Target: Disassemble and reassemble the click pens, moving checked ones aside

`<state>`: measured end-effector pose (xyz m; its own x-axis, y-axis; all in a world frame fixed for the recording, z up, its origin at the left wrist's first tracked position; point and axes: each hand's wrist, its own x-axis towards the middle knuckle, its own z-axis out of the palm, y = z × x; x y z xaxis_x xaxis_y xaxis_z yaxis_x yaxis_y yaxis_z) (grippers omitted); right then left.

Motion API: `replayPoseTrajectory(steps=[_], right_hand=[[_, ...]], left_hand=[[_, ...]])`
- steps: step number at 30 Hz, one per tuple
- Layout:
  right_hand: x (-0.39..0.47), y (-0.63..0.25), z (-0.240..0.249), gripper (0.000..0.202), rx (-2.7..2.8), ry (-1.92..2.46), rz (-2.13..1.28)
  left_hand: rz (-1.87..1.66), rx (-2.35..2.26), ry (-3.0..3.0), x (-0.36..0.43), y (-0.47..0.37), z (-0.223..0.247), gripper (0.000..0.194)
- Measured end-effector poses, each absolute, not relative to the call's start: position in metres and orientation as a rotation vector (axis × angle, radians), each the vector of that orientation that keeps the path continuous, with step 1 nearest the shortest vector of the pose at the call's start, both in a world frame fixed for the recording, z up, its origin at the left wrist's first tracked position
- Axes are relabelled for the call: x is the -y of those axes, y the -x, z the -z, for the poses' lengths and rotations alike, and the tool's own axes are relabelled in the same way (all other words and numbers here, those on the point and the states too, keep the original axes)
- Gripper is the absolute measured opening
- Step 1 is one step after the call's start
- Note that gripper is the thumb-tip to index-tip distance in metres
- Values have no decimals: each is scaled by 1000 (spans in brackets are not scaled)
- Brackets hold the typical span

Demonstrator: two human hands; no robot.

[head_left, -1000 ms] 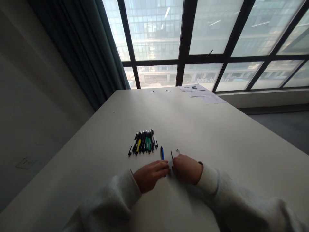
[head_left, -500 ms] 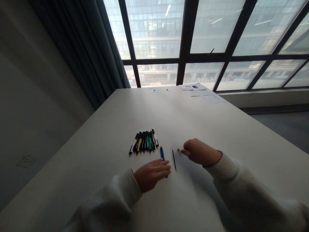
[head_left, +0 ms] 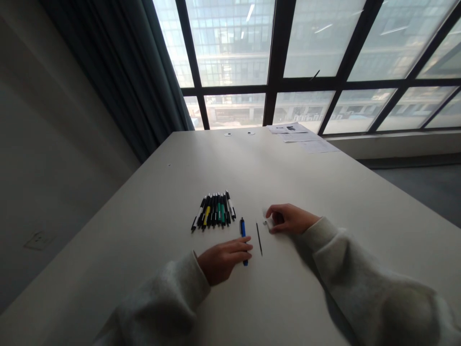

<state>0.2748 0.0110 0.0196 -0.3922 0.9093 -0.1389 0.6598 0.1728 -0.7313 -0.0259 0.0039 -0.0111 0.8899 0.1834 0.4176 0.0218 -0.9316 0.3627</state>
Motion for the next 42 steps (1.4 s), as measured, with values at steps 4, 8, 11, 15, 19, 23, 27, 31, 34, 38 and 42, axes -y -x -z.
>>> replayPoseTrajectory(steps=[4, 8, 11, 15, 19, 23, 27, 31, 34, 38, 42], right_hand=[[-10, -277, -19, 38, 2108, 1445, -1076], [-8, -275, -21, 34, 2105, 1427, -1066], [-7, -275, -22, 32, 2113, 1420, -1048], [-7, -275, -20, 29, 2119, 1415, -1032], [-8, -278, -17, 31, 2106, 1410, -1053], [-8, -279, -15, 33, 2092, 1404, -1081], [-9, -280, -15, 34, 2081, 1399, -1096], [-9, -280, -14, 35, 2072, 1396, -1115], [-10, -281, -13, 36, 2064, 1396, -1128], [-10, -281, -12, 39, 2049, 1387, -1153], [-11, -283, -9, 42, 2025, 1367, -1190]], left_hand=[[-659, -204, -2679, -3, 24, 10, 39], [-649, -221, -2692, -1, 22, 8, 37], [-652, -238, -2676, -1, 21, 5, 37], [-661, -257, -2675, 0, 21, 5, 36], [-701, -305, -2703, 0, 20, 5, 32], [-746, -337, -2703, 1, 20, 3, 30], [-775, -361, -2682, 1, 19, 2, 30], [-788, -371, -2671, 0, 19, 4, 30], [-803, -377, -2664, 0, 19, 5, 33], [-811, -385, -2671, -1, 20, 6, 33], [-827, -398, -2679, -1, 20, 7, 34]])
